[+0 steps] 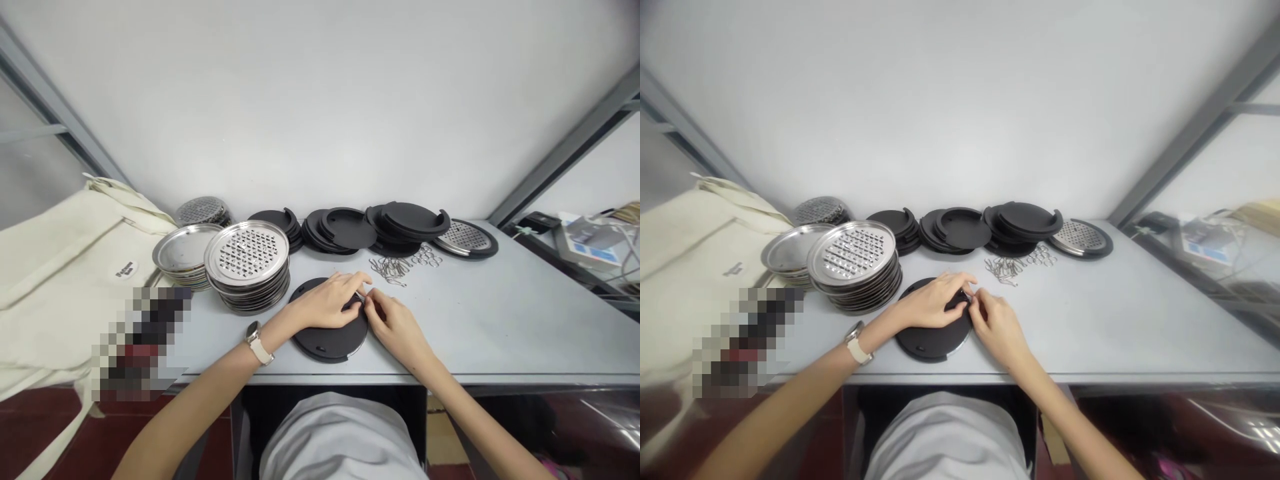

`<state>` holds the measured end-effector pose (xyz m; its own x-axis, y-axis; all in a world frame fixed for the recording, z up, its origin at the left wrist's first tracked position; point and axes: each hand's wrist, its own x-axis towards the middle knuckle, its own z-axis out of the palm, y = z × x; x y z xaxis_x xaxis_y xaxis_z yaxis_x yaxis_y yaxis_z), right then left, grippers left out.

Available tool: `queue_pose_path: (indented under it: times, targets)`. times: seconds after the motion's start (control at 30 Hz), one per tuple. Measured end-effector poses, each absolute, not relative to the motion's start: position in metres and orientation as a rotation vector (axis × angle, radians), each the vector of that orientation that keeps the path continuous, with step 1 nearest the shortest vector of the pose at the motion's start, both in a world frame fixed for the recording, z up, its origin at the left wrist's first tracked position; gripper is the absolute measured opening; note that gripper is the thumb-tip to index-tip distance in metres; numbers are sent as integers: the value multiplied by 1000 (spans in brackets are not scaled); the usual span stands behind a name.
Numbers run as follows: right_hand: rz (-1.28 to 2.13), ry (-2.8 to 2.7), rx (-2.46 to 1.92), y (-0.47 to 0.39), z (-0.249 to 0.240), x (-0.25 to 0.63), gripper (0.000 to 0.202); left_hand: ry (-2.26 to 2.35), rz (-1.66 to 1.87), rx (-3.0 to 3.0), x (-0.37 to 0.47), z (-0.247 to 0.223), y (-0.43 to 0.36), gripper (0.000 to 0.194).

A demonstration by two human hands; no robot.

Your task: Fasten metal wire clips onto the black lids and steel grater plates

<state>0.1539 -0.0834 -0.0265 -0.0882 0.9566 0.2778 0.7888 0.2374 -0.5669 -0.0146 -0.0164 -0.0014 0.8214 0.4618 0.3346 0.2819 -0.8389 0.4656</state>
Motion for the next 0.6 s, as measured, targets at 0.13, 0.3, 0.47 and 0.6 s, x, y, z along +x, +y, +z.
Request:
queue_pose_path:
  times: [0.13,0.3,0.47,0.6]
  targets:
    - [464,-1856,-1599,-84,-28,155,12,546,601,2625,-15,-1,-16,42]
    - [476,-1882,-1573,-83,-28,156,18,533,608,2657,-15,-1,-16,38]
    - [508,-1878,-1552,-82,-28,156,15,530,619,2665,-15,-2,-15,39]
    - [542,-1858,-1542,-83,-29,156,14,532,628,2690,-15,-1,-16,35]
